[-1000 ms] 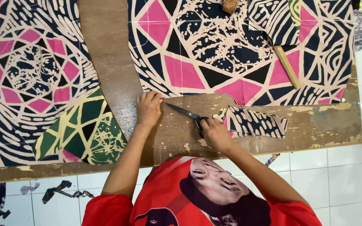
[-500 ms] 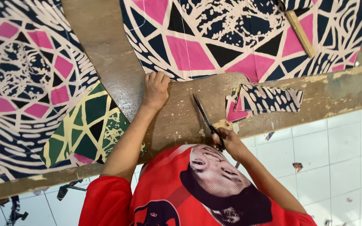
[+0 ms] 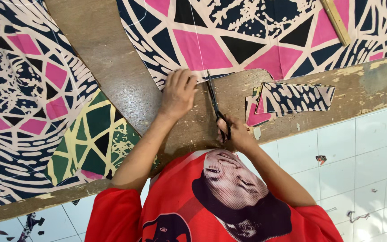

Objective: The person uses shears to cut a large piece of patterned fabric laid out on a wooden table. They follow drawn lines to cut out multiple shapes, occasionally adjusting the fabric and moving cut pieces aside.

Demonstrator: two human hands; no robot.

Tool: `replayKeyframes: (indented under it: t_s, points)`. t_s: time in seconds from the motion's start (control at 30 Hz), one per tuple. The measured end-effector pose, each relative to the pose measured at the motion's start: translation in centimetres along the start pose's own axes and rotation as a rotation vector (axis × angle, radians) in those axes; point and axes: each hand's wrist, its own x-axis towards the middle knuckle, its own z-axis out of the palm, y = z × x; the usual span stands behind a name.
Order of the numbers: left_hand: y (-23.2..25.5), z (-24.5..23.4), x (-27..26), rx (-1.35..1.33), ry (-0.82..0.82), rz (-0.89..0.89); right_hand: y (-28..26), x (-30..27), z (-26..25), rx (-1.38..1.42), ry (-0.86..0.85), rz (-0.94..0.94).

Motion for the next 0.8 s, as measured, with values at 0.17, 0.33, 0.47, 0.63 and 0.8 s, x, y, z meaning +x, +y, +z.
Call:
replayKeyframes:
  t_s: [0.17, 0.33, 0.47, 0.63, 0.8]
  points:
    - [1.2, 2.4, 1.9, 0.049, 0.021, 0.001, 0.9, 0.1, 0.8, -0.008, 0.027, -0.07]
    - [1.2, 2.2, 2.1, 0.026, 0.043, 0.003, 1.3, -0.2, 0.8, -0.014, 0.026, -0.078]
    - [1.2, 2.0, 1.5, 0.018, 0.043, 0.005, 1.1, 0.0, 1.1, -0.005, 0.053, -0.072]
    - [0.9, 2.5, 1.4, 0.032, 0.022, 0.023, 0.4, 0.4, 1.6, -0.08, 0.087, -0.088]
    - [1.1, 2.0, 1.3, 0.001, 0.013, 0.001, 0.3, 0.5, 2.0, -0.043, 0.107, -0.07]
